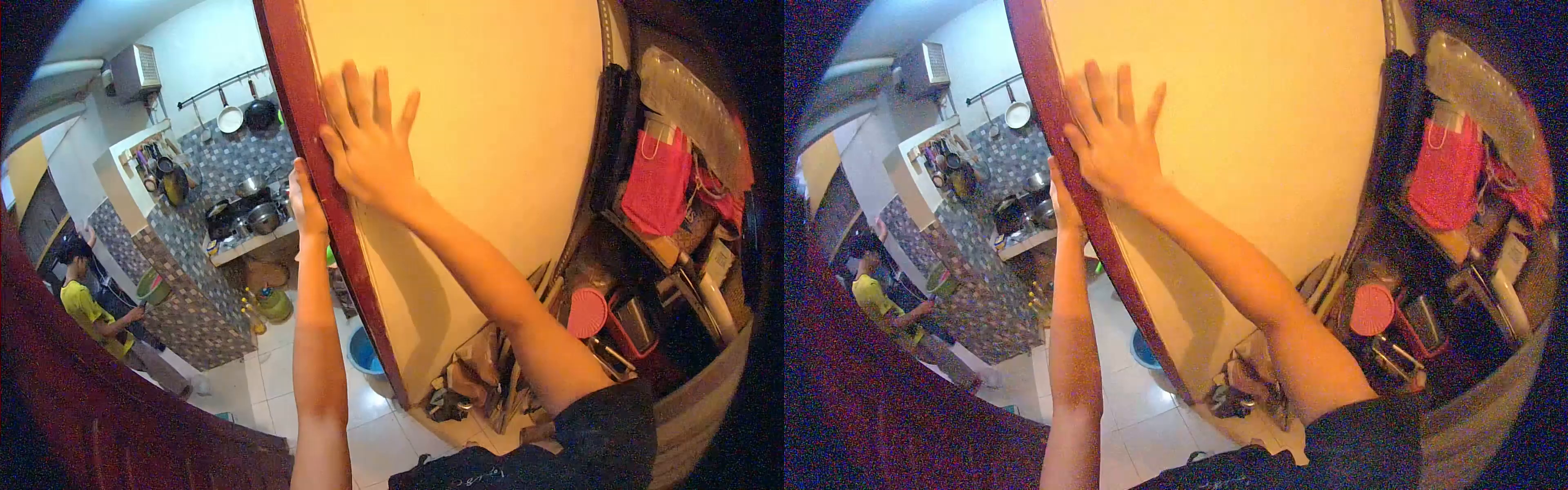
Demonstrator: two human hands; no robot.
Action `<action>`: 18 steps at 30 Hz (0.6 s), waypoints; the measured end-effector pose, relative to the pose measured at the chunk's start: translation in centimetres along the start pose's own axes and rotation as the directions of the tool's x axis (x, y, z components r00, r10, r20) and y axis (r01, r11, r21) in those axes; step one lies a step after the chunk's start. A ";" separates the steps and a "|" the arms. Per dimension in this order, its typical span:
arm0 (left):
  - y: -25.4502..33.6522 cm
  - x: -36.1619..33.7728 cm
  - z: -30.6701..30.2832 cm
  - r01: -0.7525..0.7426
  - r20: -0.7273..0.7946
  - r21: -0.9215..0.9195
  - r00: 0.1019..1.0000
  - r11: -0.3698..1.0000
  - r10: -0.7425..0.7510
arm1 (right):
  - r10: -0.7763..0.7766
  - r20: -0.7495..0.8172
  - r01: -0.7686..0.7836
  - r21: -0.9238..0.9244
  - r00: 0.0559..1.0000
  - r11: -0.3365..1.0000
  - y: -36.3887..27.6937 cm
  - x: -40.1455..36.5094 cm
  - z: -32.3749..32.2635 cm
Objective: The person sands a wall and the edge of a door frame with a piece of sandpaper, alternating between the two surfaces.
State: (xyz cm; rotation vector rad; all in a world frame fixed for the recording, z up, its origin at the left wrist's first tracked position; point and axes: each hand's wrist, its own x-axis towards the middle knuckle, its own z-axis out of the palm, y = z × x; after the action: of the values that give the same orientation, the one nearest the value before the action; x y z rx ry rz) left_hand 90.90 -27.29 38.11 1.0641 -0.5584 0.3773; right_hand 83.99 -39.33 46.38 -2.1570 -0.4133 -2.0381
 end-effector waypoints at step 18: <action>-1.0 1.0 -0.6 -0.053 0.037 0.053 0.998 0.997 0.051 | -0.087 -0.075 0.083 -0.055 0.993 0.995 0.1 5.9 0.5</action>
State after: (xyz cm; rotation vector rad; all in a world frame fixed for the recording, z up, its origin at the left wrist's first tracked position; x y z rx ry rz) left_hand 92.37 -27.19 37.82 1.1117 -0.6111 0.4221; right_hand 84.77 -38.70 52.20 -2.1155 -0.4541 -2.1935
